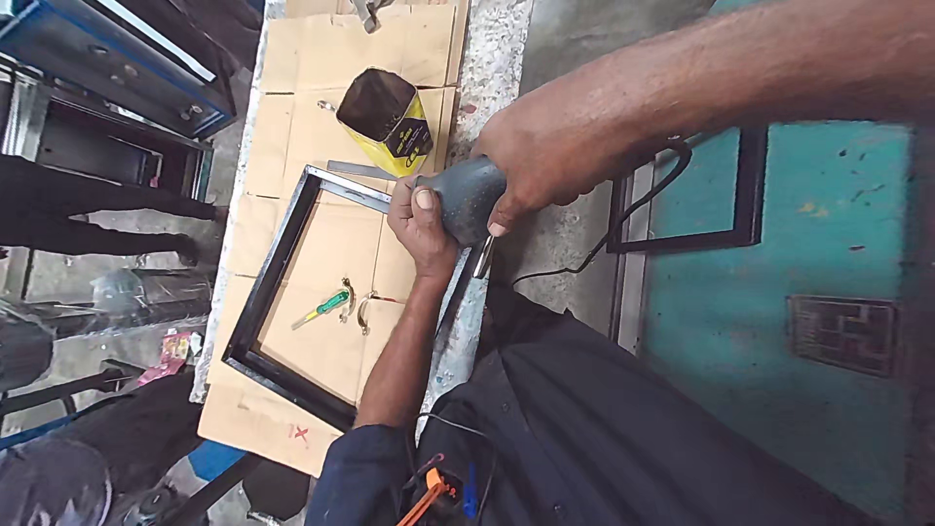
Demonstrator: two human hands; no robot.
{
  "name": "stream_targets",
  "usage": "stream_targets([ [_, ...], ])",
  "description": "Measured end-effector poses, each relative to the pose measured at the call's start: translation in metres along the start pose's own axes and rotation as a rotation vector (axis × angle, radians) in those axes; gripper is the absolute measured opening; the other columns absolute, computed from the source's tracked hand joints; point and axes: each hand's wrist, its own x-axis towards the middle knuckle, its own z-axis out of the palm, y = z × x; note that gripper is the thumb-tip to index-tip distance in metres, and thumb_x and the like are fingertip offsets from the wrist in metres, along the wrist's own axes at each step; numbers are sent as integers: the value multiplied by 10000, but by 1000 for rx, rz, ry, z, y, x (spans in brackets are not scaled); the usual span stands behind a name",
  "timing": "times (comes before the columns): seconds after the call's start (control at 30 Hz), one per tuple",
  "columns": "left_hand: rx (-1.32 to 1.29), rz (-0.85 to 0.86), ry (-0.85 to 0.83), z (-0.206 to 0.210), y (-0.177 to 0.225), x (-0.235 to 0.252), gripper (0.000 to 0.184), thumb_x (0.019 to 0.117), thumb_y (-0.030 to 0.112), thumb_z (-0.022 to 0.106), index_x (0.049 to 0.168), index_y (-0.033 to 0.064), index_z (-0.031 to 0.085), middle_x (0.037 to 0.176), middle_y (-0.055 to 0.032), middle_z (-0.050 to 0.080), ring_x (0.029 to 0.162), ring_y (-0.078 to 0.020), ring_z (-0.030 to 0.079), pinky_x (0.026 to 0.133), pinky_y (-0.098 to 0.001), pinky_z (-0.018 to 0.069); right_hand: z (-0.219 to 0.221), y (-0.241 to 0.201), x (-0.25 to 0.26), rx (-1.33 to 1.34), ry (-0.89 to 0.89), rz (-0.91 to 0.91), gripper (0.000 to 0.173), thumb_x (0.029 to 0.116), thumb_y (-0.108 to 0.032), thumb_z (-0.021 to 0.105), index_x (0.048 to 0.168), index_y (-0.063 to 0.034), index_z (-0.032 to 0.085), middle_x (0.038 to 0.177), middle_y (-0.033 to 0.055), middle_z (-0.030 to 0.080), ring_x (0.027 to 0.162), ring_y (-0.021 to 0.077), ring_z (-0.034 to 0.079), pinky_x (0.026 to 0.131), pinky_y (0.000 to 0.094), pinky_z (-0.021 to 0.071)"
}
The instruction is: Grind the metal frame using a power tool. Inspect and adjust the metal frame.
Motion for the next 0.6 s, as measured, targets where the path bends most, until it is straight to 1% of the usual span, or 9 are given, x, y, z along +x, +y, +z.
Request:
stream_targets([
  [0.1,20,17,31,0,1,-3,457,1033,519,529,962,79,629,790,2,640,728,-104,652,710,-324,594,-1,-1,1,-33,17,-14,332,886,-389,819,1034,-115,706,661,24,645,519,148,589,485,334,502],
  [0.17,40,33,55,2,2,-6,479,1024,532,541,985,64,634,825,-7,653,761,-108,661,737,-327,598,-2,-2,2,-94,42,-17,329,881,-403,821,1010,-122,711,668,21,650,528,155,594,496,344,503],
  [0.23,43,40,69,2,3,-8,484,1026,532,541,1006,57,633,851,-15,661,787,-114,669,751,-331,603,-3,-5,4,-126,51,-11,333,882,-389,824,1042,-116,721,685,31,655,538,169,596,509,361,507],
  [0.3,38,35,73,2,3,-8,474,1031,521,531,1001,59,630,844,-16,656,775,-116,667,744,-331,601,-3,-5,5,-125,59,-15,365,879,-391,827,1089,-111,724,691,35,660,549,168,601,523,364,514],
  [0.37,30,34,75,2,2,-7,468,1031,518,535,991,62,630,831,-17,657,763,-117,665,734,-333,601,-3,-4,7,-100,62,-20,380,873,-366,838,1109,-95,714,699,50,659,559,182,602,531,374,515],
  [0.43,32,35,77,2,2,-7,467,1029,522,538,984,65,625,827,-13,655,761,-116,666,733,-335,603,-4,-5,6,-111,65,-13,407,874,-374,835,1143,-95,710,716,53,665,575,189,605,545,377,516],
  [0.5,33,32,81,3,2,-7,482,1024,534,544,990,60,625,836,-19,661,769,-124,672,741,-345,607,-6,-3,8,-151,67,-21,389,862,-403,839,1090,-113,714,686,37,660,547,178,606,519,372,517],
  [0.6,51,29,91,3,2,-8,502,1020,550,537,990,56,620,845,-29,658,778,-133,672,746,-350,606,-7,-5,9,-183,64,-23,354,857,-389,845,1055,-120,727,663,36,645,537,180,600,513,378,509],
])
